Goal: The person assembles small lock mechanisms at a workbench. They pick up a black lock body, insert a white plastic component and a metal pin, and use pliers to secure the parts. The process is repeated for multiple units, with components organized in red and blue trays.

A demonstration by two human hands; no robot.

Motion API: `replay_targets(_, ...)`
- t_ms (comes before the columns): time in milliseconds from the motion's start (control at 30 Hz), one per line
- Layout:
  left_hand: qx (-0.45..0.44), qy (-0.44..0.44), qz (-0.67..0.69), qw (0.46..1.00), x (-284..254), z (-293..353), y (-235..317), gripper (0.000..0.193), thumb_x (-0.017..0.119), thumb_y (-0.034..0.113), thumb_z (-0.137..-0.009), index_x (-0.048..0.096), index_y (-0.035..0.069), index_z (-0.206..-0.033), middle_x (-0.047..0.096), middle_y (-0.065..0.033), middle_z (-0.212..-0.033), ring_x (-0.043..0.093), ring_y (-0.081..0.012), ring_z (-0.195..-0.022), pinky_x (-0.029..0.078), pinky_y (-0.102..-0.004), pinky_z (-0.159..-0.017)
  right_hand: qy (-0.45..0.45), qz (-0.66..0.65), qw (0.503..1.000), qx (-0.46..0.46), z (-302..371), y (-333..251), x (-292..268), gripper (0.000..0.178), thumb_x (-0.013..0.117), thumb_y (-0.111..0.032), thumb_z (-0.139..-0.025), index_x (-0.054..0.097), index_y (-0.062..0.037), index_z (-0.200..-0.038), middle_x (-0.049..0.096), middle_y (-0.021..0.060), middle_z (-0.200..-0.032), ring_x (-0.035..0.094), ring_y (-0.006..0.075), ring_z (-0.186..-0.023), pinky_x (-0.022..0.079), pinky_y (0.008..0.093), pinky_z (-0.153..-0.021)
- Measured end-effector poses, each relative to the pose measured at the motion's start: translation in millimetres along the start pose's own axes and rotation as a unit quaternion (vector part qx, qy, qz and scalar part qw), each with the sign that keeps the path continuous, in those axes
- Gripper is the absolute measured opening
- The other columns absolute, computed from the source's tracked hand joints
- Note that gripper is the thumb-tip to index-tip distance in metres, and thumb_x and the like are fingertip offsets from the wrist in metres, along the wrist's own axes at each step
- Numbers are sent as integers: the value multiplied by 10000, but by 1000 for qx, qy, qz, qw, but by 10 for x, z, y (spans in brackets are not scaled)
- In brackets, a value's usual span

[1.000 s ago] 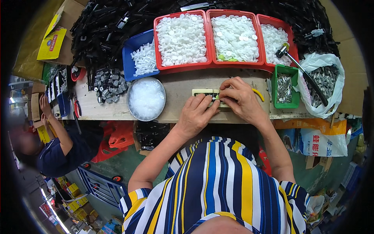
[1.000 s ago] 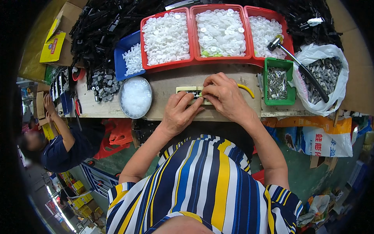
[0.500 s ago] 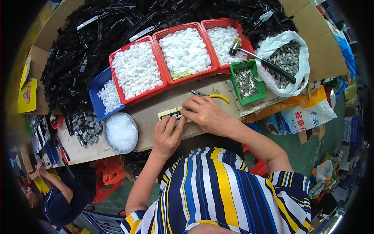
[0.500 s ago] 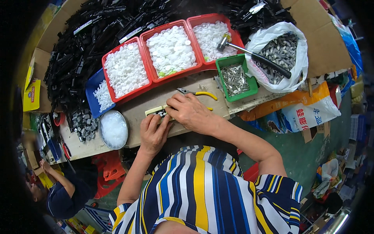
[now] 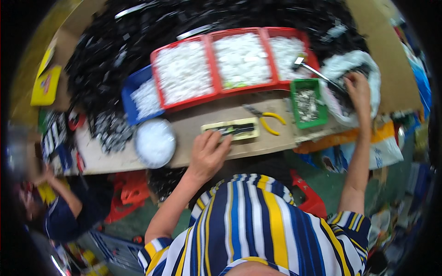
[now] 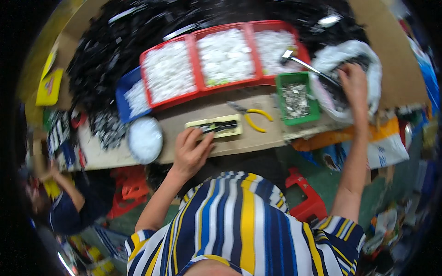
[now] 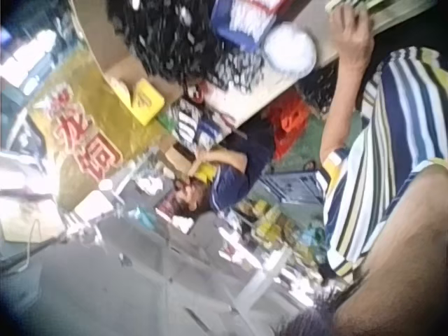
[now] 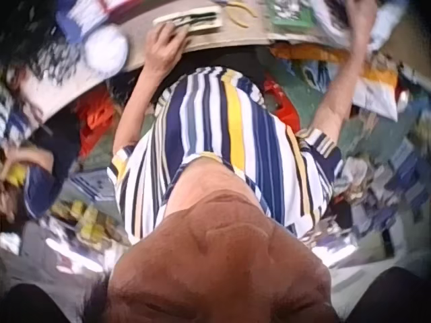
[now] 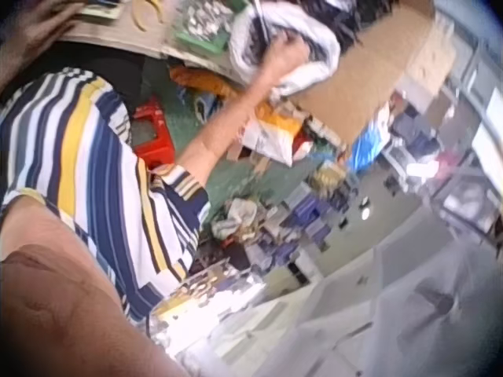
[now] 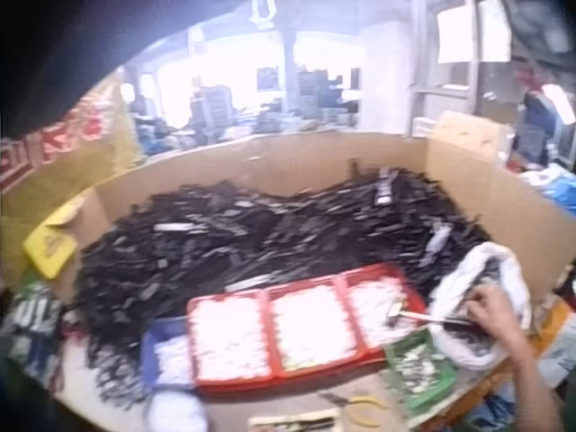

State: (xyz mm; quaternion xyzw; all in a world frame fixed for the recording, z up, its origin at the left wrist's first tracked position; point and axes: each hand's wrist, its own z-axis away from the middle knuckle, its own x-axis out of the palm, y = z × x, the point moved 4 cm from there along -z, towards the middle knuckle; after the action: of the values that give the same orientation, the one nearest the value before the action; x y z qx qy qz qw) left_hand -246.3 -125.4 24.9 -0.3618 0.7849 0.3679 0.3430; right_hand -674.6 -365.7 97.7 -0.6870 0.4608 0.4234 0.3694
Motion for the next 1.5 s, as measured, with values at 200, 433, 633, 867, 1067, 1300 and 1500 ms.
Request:
replay_targets(200,-45,31,-17,998,-400,-58,-218,361,807,94,-723,717,73,-1072,607,-104,-1080,565,-314,-1064,474,-422,-882,-100,-61,992,56,-137,745,348,217,729,-152,-874,667,45,-941,689,131,-839,643,223,-758,504,346,-723)
replay_targets(433,-144,106,-120,977,-995,-84,-1020,212,769,59,-759,739,54,-968,648,-100,-964,564,-317,-985,459,-422,-874,-87,-238,961,107,-221,871,457,227,733,-159,-912,678,51,-974,659,33,-878,585,114,-816,472,269,-769)
replay_targets(633,-222,85,-98,966,-960,-333,-1899,162,749,126,-802,762,59,-949,665,-110,-953,555,-310,-960,455,-395,-867,17,-321,935,149,-180,1172,294,267,736,-182,-936,697,26,-1099,674,32,-1005,596,89,-912,470,232,-833)
replay_targets(867,-250,41,-76,964,-629,-661,-2215,164,773,134,-781,756,58,-926,645,-122,-943,536,-311,-980,458,-405,-878,43,-314,936,157,-56,1114,90,268,721,-167,-948,694,32,-1126,679,34,-1026,615,99,-962,479,230,-908)
replay_targets(1067,-257,52,-55,964,-750,-682,-2181,166,780,170,-805,739,41,-901,662,-88,-918,565,-253,-917,475,-361,-811,24,-319,937,140,81,919,54,246,708,-142,-955,693,30,-1129,681,38,-1039,616,97,-969,482,227,-911)
replay_targets(1300,-362,163,193,898,-1074,-554,-2026,204,784,177,-866,730,-21,-872,667,-15,-892,538,-45,-688,423,-201,-605,33,-339,930,141,77,842,127,256,701,-135,-958,687,32,-1152,684,47,-1067,626,107,-996,489,238,-925)
replay_targets(1500,-307,172,68,934,-1461,-94,-1659,124,788,121,-821,771,7,-869,663,-16,-901,528,-74,-724,398,-236,-613,33,-353,926,128,58,697,109,283,692,-137,-965,675,27,-1195,684,62,-1097,634,119,-1012,494,244,-944)
